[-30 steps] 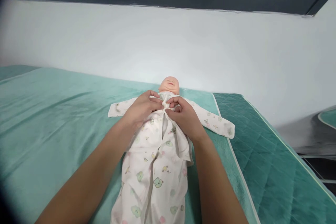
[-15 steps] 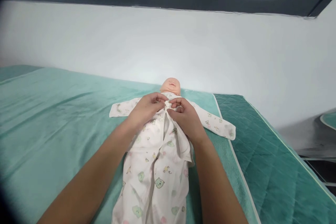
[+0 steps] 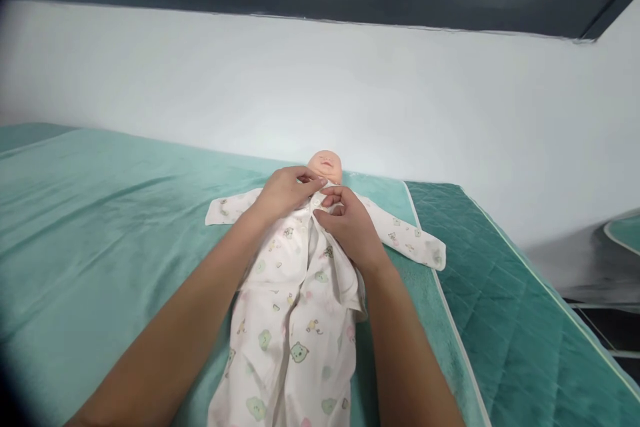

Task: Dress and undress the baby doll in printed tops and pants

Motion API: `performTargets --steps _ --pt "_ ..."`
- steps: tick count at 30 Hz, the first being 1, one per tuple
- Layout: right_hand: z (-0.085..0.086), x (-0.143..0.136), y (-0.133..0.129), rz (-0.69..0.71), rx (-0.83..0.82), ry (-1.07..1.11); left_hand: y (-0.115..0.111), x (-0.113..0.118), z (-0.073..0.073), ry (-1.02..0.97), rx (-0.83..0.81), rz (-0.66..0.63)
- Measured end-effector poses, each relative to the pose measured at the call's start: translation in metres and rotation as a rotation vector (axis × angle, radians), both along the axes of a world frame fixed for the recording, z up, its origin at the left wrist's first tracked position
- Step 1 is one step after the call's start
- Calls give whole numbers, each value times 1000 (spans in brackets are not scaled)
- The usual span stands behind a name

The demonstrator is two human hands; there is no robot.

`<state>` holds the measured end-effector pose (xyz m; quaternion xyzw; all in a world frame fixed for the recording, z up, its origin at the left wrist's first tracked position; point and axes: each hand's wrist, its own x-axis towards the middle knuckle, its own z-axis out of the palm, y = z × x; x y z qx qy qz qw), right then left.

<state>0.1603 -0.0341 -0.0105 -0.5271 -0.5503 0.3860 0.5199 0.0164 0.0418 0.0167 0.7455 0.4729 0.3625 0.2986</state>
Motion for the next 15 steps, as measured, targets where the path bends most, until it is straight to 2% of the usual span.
performTargets --steps 3,7,13,15 --pt "-1 1 1 11 -10 15 3 5 3 51 22 39" --pt "-3 0 2 -6 -5 9 3 10 2 28 15 -19" --pt "-4 1 2 -19 8 48 8 12 -7 -111 45 12" --pt "-5 2 3 -15 0 87 11 9 -10 -176 -11 5"
